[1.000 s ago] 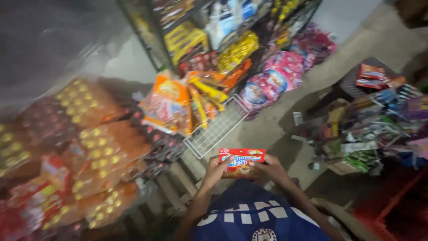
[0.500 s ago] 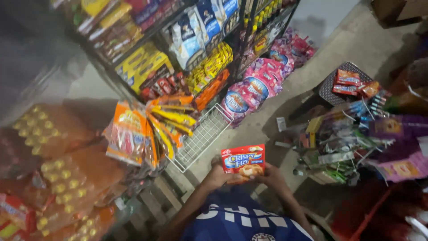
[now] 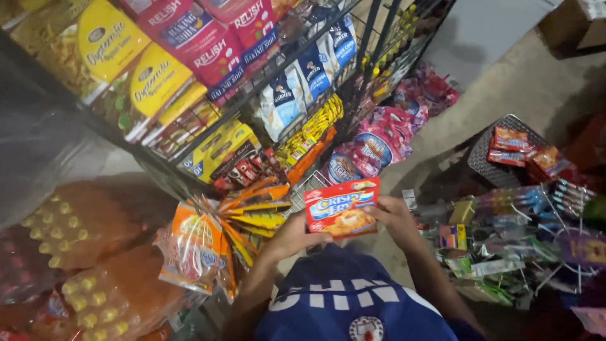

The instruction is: Organizing and stocking seasoning packets and baking soda on retail shelves.

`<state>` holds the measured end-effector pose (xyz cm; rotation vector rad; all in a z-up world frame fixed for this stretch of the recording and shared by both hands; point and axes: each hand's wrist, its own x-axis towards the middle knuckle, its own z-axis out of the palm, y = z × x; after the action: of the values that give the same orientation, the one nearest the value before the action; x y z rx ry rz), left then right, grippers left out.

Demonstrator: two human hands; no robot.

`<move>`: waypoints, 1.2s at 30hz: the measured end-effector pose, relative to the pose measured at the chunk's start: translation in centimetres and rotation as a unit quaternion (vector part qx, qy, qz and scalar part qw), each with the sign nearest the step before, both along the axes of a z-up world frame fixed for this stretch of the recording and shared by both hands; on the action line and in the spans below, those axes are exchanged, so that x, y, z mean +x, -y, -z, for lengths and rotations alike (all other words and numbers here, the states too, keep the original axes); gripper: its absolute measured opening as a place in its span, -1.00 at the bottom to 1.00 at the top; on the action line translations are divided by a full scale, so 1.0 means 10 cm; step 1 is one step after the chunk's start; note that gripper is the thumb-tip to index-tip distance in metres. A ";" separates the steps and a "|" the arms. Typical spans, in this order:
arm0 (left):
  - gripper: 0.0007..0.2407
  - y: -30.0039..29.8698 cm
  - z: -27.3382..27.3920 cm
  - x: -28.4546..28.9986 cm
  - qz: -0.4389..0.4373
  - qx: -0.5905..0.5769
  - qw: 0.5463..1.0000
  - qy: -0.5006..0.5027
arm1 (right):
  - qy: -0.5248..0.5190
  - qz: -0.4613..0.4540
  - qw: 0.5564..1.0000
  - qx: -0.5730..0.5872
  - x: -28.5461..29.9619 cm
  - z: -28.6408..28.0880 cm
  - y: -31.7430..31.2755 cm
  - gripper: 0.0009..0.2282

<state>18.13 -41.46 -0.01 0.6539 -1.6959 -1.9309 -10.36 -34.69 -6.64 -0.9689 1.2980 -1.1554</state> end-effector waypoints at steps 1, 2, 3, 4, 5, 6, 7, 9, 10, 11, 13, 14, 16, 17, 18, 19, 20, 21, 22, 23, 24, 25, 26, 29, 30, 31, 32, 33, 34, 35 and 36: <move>-0.54 0.02 -0.06 0.05 -0.002 0.001 1.000 0.000 | 0.000 -0.002 1.000 0.001 -0.02 -0.06 0.11 -0.76; -0.55 0.05 -0.13 0.11 -0.027 -0.030 0.999 0.022 | -0.015 -0.030 0.999 -0.008 -0.04 -0.13 0.24 -0.77; -0.55 0.09 -0.21 0.15 -0.051 -0.062 0.996 0.044 | -0.030 -0.059 0.998 -0.017 -0.06 -0.21 0.38 -0.78; -0.55 0.12 -0.26 0.22 -0.056 -0.063 0.995 0.044 | -0.030 -0.064 0.997 -0.019 -0.05 -0.42 0.52 -0.78; -0.65 0.16 -0.31 0.28 -0.109 -0.047 0.990 0.080 | -0.015 -0.095 0.995 -0.013 -0.05 -0.62 0.65 -0.78; -0.73 0.17 -0.34 0.33 -0.162 -0.027 0.980 0.114 | 0.000 -0.128 0.992 -0.005 -0.06 -0.82 0.77 -0.78; -0.73 0.20 -0.62 0.34 -0.170 -0.026 0.978 0.114 | -0.001 -0.136 0.991 -0.005 -0.11 -1.03 0.91 -0.78; -0.84 0.23 -1.18 0.32 -0.247 -0.197 0.913 0.259 | -0.111 -0.223 0.959 -0.136 -0.26 -1.47 1.21 -0.83; -0.84 0.28 -1.35 0.28 -0.260 -0.194 0.910 0.260 | -0.111 -0.236 0.956 -0.138 -0.31 -1.70 1.37 -0.83; -0.85 0.32 -1.54 0.24 -0.270 -0.316 0.885 0.209 | -0.203 -0.263 0.908 -0.256 -0.36 -1.94 1.52 -0.84; -0.86 0.49 -1.92 0.15 -0.283 -0.441 0.836 0.164 | -0.283 -0.287 0.831 -0.383 -0.42 -2.45 1.87 -0.84; -0.84 0.55 -2.06 0.08 -0.284 -0.436 0.835 0.179 | -0.324 -0.277 0.791 -0.438 -0.45 -2.70 2.01 -0.84; -0.81 0.72 -2.42 -0.09 -0.296 -0.428 0.831 0.198 | -0.356 -0.274 0.743 -0.496 -0.57 -3.06 2.28 -0.85; -0.79 0.83 -2.63 -0.18 -0.298 -0.490 0.785 0.234 | -0.387 -0.249 0.726 -0.510 -0.66 -3.19 2.43 -0.92; -0.77 0.94 -2.85 -0.25 -0.295 -0.548 0.734 0.272 | -0.416 -0.221 0.708 -0.525 -0.74 -3.30 2.57 -0.96; -0.77 1.09 -2.93 -0.34 -0.304 -0.546 0.729 0.280 | -0.409 -0.229 0.706 -0.531 -0.78 -3.40 2.73 -0.96; -0.79 1.25 -3.01 -0.42 -0.329 -0.543 0.720 0.281 | -0.452 -0.190 0.697 -0.524 -0.82 -3.50 2.88 -0.92; -0.80 1.40 -3.08 -0.48 -0.353 -0.541 0.710 0.282 | -0.493 -0.150 0.686 -0.514 -0.85 -3.60 3.02 -0.89; -0.80 1.58 -3.13 -0.55 -0.360 -0.537 0.707 0.287 | -0.488 -0.157 0.684 -0.519 -0.87 -3.67 3.19 -0.89; -0.84 1.76 -3.18 -0.60 -0.358 -0.574 0.675 0.294 | -0.482 -0.150 0.657 -0.560 -0.88 -3.74 3.36 -0.86; -0.86 1.94 -3.23 -0.65 -0.355 -0.611 0.642 0.299 | -0.475 -0.141 0.627 -0.600 -0.88 -3.83 3.52 -0.83; -0.86 2.13 -3.18 -0.71 -0.361 -0.609 0.638 0.303 | -0.471 -0.146 0.625 -0.605 -0.96 -3.73 3.78 -0.83; -0.89 2.33 -3.15 -0.76 -0.366 -0.624 0.628 0.285 | -0.444 -0.158 0.635 -0.613 -1.02 -3.63 4.04 -0.82; -0.92 2.86 -2.93 -0.80 -0.377 -0.635 0.615 0.277 | -0.373 -0.208 0.686 -0.589 -1.06 -3.34 4.64 -0.82; -0.92 3.02 -2.83 -0.80 -0.381 -0.631 0.614 0.283 | -0.334 -0.242 0.725 -0.551 -1.06 -3.24 4.81 -0.82; -0.92 3.12 -2.74 -0.79 -0.386 -0.629 0.611 0.286 | -0.331 -0.247 0.723 -0.554 -1.05 -3.15 4.95 -0.82; -0.92 3.22 -2.65 -0.77 -0.385 -0.625 0.609 0.302 | -0.321 -0.279 0.735 -0.528 -1.02 -3.04 5.08 -0.80; -0.92 3.32 -2.55 -0.74 -0.383 -0.620 0.607 0.317 | -0.312 -0.310 0.745 -0.502 -1.00 -2.94 5.21 -0.77; -0.92 3.31 -2.57 -0.77 -0.385 -0.619 0.604 0.322 | -0.307 -0.313 0.744 -0.504 -0.95 -2.88 5.28 -0.77; -0.92 3.29 -2.59 -0.79 -0.395 -0.590 0.601 0.365 | -0.323 -0.332 0.749 -0.475 -0.90 -2.83 5.35 -0.77; -0.92 3.28 -2.61 -0.82 -0.403 -0.559 0.599 0.407 | -0.339 -0.349 0.753 -0.443 -0.85 -2.77 5.40 -0.77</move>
<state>9.91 -74.24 26.04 1.4391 -2.0309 0.3138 -18.88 -88.69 21.06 -2.5107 0.6604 -0.7795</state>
